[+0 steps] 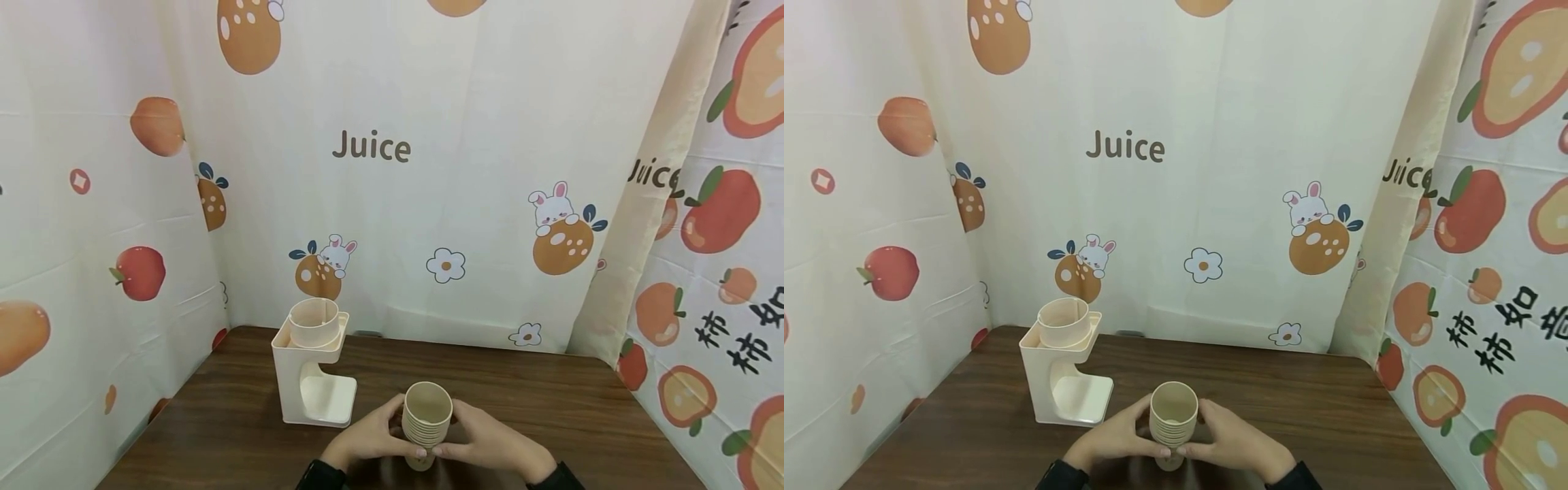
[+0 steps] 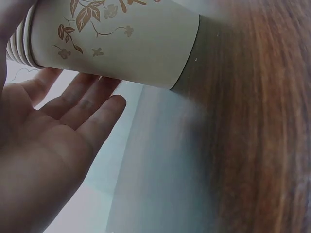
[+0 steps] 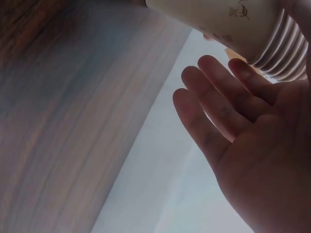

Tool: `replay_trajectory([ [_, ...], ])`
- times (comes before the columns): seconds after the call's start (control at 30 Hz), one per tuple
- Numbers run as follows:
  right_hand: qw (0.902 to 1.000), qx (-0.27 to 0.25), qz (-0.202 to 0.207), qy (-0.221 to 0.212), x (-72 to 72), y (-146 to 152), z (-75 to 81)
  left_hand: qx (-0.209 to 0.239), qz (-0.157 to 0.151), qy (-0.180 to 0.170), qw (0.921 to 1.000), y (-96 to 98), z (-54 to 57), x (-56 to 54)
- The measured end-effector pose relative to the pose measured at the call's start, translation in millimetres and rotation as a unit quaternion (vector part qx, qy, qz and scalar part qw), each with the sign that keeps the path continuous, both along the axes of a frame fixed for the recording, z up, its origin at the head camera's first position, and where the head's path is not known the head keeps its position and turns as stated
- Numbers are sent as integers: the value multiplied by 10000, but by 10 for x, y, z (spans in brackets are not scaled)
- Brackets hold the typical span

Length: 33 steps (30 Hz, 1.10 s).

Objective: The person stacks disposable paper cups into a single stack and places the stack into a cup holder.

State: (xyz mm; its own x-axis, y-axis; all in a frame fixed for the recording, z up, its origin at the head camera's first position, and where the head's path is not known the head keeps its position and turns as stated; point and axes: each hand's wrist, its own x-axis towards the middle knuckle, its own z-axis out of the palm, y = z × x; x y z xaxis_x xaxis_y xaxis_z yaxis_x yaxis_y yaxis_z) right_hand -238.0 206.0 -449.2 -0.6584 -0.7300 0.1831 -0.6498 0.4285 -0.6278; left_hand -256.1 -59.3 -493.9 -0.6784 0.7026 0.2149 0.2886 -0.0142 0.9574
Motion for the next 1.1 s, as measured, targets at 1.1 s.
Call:
replay_trajectory([
  [1.1, 9909, -1299, -195, 284, -75, -404, 174, 243, 1254, 704, 9893, -211, 533, 143],
])
